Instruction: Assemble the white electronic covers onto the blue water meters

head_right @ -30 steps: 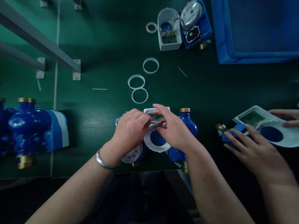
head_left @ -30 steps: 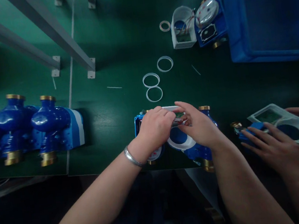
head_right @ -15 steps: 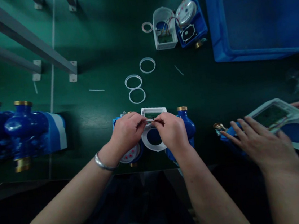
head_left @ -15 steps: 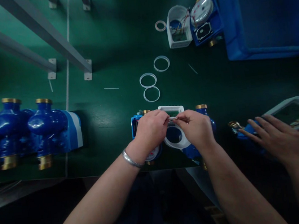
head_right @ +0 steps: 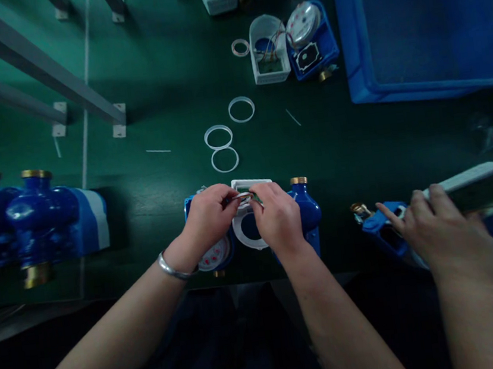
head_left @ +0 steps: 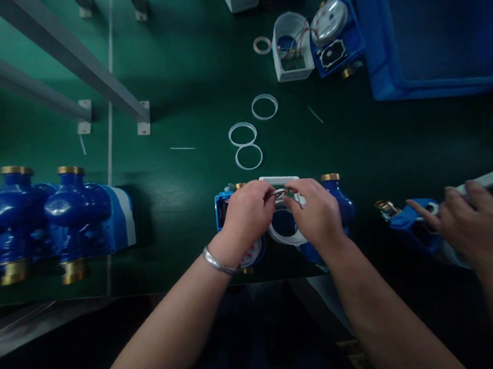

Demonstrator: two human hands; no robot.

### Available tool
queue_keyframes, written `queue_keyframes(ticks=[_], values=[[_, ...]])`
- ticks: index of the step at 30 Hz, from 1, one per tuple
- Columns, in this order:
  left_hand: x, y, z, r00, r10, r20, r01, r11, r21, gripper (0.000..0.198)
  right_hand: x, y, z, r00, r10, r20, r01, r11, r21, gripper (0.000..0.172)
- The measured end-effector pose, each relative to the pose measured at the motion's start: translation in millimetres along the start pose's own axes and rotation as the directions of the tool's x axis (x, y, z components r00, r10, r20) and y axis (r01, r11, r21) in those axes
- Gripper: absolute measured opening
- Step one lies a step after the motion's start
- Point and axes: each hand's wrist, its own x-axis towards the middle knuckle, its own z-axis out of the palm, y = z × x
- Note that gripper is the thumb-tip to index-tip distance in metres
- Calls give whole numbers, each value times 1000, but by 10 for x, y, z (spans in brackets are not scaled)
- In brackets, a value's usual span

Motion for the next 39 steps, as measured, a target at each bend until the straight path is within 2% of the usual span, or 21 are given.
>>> queue_keyframes(ticks=[2,4,9,14,17,22,27,31,35,37,39], values=[[17,-8,-7,1000,14,6,-14,1000,-20,9,14,-42,7,997,-4,-74,5,1000,20,14],[40,-9,-27,999,37,35,-36,999,-20,10,28,-47,9,995,7,-100,-4,999,39,12],[93,23,-81,988,82,130,-86,996,29,15,56,-28,-44,1000,0,-20,0,1000,2,13],[66,83,-64,995,13,104,-20,997,72,16,9,-52,-41,999,-23,-45,18,996,-93,16],[34,90,-53,994,30,106,-39,995,91,18,-8,-51,-35,999,31,-37,-33,998,-44,13],[7,43,-53,996,40,86,-47,995,87,19,68,-46,-105,982,178,58,-185,968,167,1],[-21,-14,-40,998,54,33,-54,998,10,15,133,-39,-123,971,153,186,-193,956,219,12],[-52,-24,-26,997,-41,-62,38,998,-43,15,113,-49,-142,967,158,200,-188,972,140,16],[-23,-20,-25,992,-68,-106,52,988,-148,11,67,-88,-250,931,86,353,-104,994,33,41],[26,-17,-36,990,-93,-104,63,964,-259,7,57,-108,-284,930,72,360,-44,995,-85,51],[84,-18,-60,984,-164,-65,121,896,-427,5,69,-123,-274,937,97,335,-7,965,-261,54]])
